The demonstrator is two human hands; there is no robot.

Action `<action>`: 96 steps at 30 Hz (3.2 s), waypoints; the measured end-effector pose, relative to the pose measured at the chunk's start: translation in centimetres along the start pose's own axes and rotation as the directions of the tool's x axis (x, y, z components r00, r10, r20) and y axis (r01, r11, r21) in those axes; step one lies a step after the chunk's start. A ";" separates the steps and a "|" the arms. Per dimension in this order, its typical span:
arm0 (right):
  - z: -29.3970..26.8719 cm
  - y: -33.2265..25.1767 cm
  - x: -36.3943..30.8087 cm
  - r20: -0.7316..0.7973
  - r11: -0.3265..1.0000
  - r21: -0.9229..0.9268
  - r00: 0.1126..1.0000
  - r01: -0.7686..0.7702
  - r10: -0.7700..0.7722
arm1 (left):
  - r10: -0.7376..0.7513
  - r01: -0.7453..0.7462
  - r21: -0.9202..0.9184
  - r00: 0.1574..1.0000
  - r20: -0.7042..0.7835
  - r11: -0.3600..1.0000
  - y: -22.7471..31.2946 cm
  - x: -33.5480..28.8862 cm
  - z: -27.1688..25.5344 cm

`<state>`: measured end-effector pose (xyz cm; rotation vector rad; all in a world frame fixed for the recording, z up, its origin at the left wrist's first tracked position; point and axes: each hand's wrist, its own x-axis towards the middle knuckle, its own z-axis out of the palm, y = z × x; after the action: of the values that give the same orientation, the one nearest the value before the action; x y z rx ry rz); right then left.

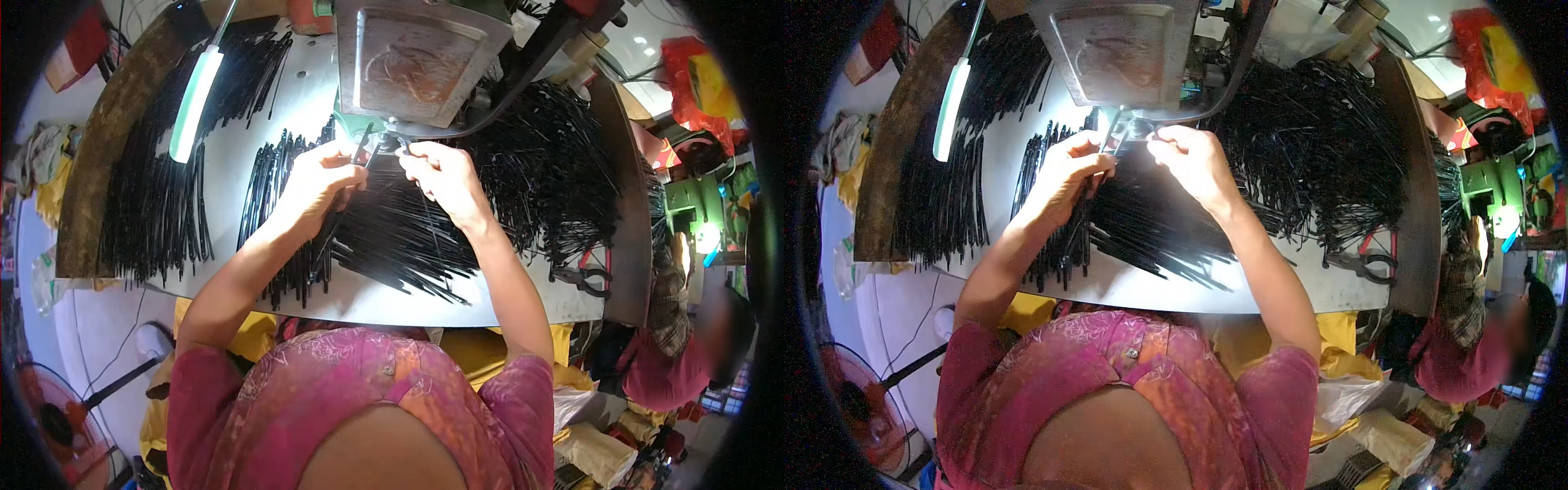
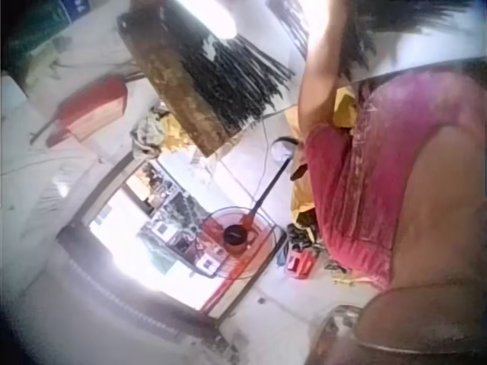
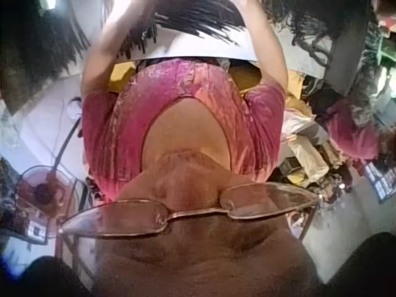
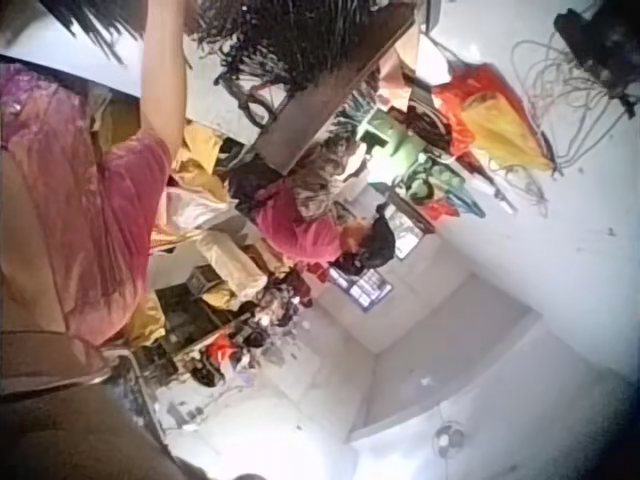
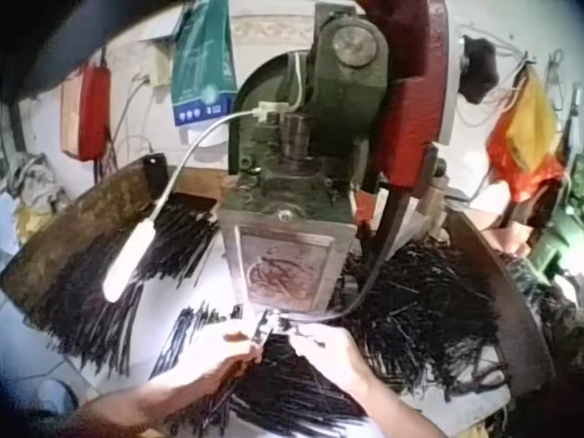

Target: The person assembles umbrella frame components by picking black rods and thin wires from piles on the table, inserting their ends into a benchtop machine to crimp them together, and laying the joined pieces down.

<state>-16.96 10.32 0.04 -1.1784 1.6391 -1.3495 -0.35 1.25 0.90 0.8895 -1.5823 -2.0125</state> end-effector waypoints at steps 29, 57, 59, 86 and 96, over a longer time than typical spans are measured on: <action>1.8 -0.8 0.3 0.090 0.906 0.344 0.969 -0.246 0.229 | 0.003 -0.002 -0.013 0.998 0.055 1.000 -1.0 0.2 -1.8; 4.1 -0.2 0.8 -0.007 0.885 0.441 0.985 -0.149 0.170 | 0.063 -0.071 -0.176 0.997 -0.049 0.982 -2.4 1.3 0.0; 4.1 -0.2 0.9 -0.011 0.897 0.415 0.986 -0.149 0.169 | 0.051 -0.061 -0.179 0.997 -0.059 0.982 -2.3 1.4 0.1; -6.9 0.4 -8.2 -0.385 0.438 -0.880 0.817 -0.185 -0.429 | 0.066 -0.011 0.577 0.995 -0.075 0.817 4.0 -1.1 -7.7; -6.4 2.2 -5.7 -0.567 0.727 -0.631 0.800 -0.271 -0.194 | 0.694 -0.382 0.922 0.647 0.318 -0.065 1.9 -3.0 -8.7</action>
<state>-21.34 17.96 -0.88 -1.1305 2.8087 -1.1604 7.82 -3.24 2.12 0.5541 -2.4461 -0.0333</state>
